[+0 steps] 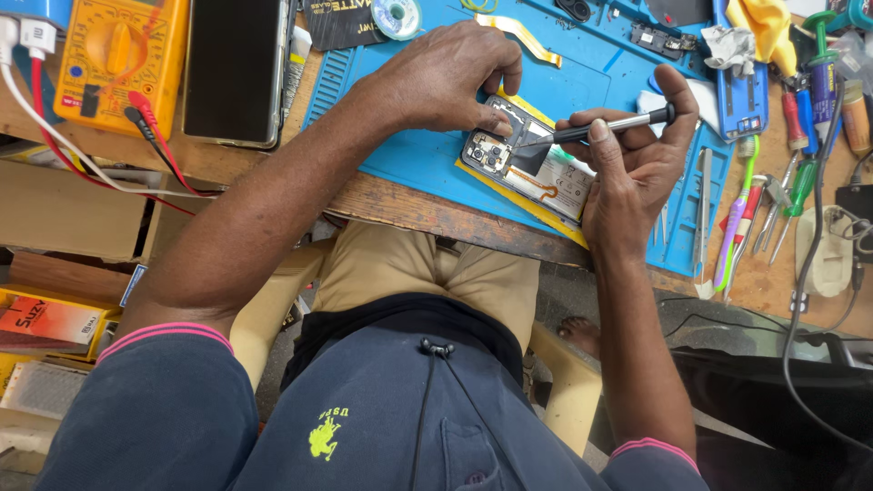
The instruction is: The person uses a screwdriver to remove screws from a disassembled smartphone on a blue mat. They then handle a new screen protector and a phone back cover, peeling off a protective film from the cover.
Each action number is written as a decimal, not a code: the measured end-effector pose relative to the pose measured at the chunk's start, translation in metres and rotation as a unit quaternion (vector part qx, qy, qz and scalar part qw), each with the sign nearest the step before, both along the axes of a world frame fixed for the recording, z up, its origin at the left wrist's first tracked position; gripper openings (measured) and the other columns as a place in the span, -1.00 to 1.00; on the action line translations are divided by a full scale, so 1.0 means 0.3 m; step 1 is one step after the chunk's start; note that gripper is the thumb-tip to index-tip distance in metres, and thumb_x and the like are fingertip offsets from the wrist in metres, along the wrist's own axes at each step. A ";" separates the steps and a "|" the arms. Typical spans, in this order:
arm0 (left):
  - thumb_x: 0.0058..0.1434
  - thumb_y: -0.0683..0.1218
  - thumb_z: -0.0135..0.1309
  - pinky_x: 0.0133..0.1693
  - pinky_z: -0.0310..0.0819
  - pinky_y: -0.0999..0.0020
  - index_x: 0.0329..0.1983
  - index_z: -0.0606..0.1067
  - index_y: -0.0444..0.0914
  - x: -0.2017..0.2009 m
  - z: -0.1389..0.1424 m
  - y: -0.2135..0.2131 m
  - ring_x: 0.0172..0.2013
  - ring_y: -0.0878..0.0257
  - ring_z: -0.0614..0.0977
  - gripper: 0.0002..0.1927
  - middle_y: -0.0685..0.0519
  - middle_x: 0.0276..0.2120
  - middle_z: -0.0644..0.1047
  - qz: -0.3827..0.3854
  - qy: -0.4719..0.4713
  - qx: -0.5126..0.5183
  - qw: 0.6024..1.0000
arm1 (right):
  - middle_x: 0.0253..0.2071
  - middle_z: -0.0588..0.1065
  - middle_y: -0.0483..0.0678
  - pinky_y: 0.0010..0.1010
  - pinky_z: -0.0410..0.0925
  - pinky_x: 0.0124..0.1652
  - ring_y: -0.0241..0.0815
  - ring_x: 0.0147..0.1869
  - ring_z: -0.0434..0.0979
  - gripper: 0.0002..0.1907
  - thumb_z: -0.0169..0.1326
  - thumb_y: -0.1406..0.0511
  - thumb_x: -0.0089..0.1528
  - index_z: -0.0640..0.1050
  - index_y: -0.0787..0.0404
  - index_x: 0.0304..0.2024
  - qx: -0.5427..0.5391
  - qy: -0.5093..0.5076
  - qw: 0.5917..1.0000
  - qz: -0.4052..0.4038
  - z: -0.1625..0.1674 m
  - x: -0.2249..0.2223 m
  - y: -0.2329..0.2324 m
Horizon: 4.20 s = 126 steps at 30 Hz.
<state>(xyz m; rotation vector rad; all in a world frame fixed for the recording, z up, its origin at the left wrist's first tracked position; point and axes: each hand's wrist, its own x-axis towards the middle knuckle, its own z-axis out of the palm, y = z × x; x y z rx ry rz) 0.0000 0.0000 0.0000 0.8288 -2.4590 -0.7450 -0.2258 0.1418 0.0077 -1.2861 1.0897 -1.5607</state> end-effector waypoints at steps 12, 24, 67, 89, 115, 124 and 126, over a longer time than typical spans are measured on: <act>-0.05 0.15 0.50 -0.23 0.46 0.12 -0.19 0.57 -0.13 0.002 0.003 0.001 -0.23 0.13 0.60 -0.53 0.09 -0.32 0.56 -0.004 0.005 0.004 1.000 | -0.04 0.62 0.21 -0.20 0.63 0.10 0.03 0.06 0.72 -0.36 0.11 0.50 0.55 0.02 0.20 0.48 0.000 0.008 1.000 -0.004 -0.008 0.003 0.007; -0.02 0.12 0.48 -0.20 0.48 0.08 -0.25 0.59 -0.14 0.002 0.007 0.008 -0.18 0.09 0.62 -0.60 0.05 -0.28 0.58 -0.021 0.013 -0.019 1.000 | 0.00 0.62 0.18 -0.39 0.53 0.02 -0.08 0.03 0.69 -0.43 0.09 0.55 0.54 0.09 0.15 0.43 -0.080 0.329 0.941 0.000 0.097 0.048 0.043; -0.23 0.29 0.51 0.05 0.29 -0.03 0.06 0.46 -0.27 0.071 0.086 0.055 0.08 -0.10 0.39 -0.10 -0.11 -0.05 0.38 -0.121 -0.025 -0.108 0.986 | 0.09 0.61 0.06 -0.39 0.58 -0.07 -0.17 -0.04 0.72 -0.37 0.39 0.42 0.35 0.37 0.10 0.37 -0.158 0.473 0.867 0.005 0.224 0.138 -0.039; -0.20 0.21 0.54 0.12 0.33 -0.01 0.15 0.46 -0.32 0.079 0.040 0.012 0.09 -0.14 0.41 -0.08 -0.17 -0.01 0.39 -0.189 0.011 -0.084 0.978 | -0.05 0.63 0.12 -0.34 0.62 0.11 -0.09 0.02 0.68 -0.33 0.14 0.55 0.52 0.06 0.09 0.47 -0.088 0.241 0.966 0.034 0.180 0.027 -0.074; -0.28 0.26 0.47 0.20 0.27 0.04 0.26 0.42 -0.21 0.065 0.105 0.068 0.18 -0.03 0.38 0.02 -0.06 0.11 0.42 -0.129 -0.073 -0.037 0.988 | -0.01 0.68 0.03 -0.35 0.59 0.14 -0.17 0.14 0.75 -0.34 0.10 0.46 0.56 0.05 0.01 0.53 -0.135 0.304 0.936 -0.115 -0.054 -0.135 -0.395; 0.09 0.08 0.38 0.10 0.37 0.03 0.02 0.55 -0.24 0.051 0.088 0.041 0.06 -0.01 0.49 -0.50 -0.04 -0.02 0.54 -0.096 0.035 -0.078 0.992 | 0.00 0.66 0.12 -0.32 0.65 0.14 -0.11 0.12 0.73 -0.35 0.06 0.48 0.64 -0.04 0.04 0.54 -0.117 0.147 0.980 -0.069 0.032 -0.104 -0.233; 0.17 -0.03 0.33 0.04 0.43 0.06 -0.07 0.58 -0.23 0.044 0.078 0.042 -0.01 0.03 0.54 -0.68 0.00 -0.09 0.57 -0.076 0.073 -0.085 0.991 | 0.01 0.64 0.14 -0.29 0.65 0.17 -0.08 0.15 0.72 -0.32 0.07 0.47 0.64 -0.07 0.06 0.55 -0.095 0.084 0.990 -0.061 0.047 -0.074 -0.169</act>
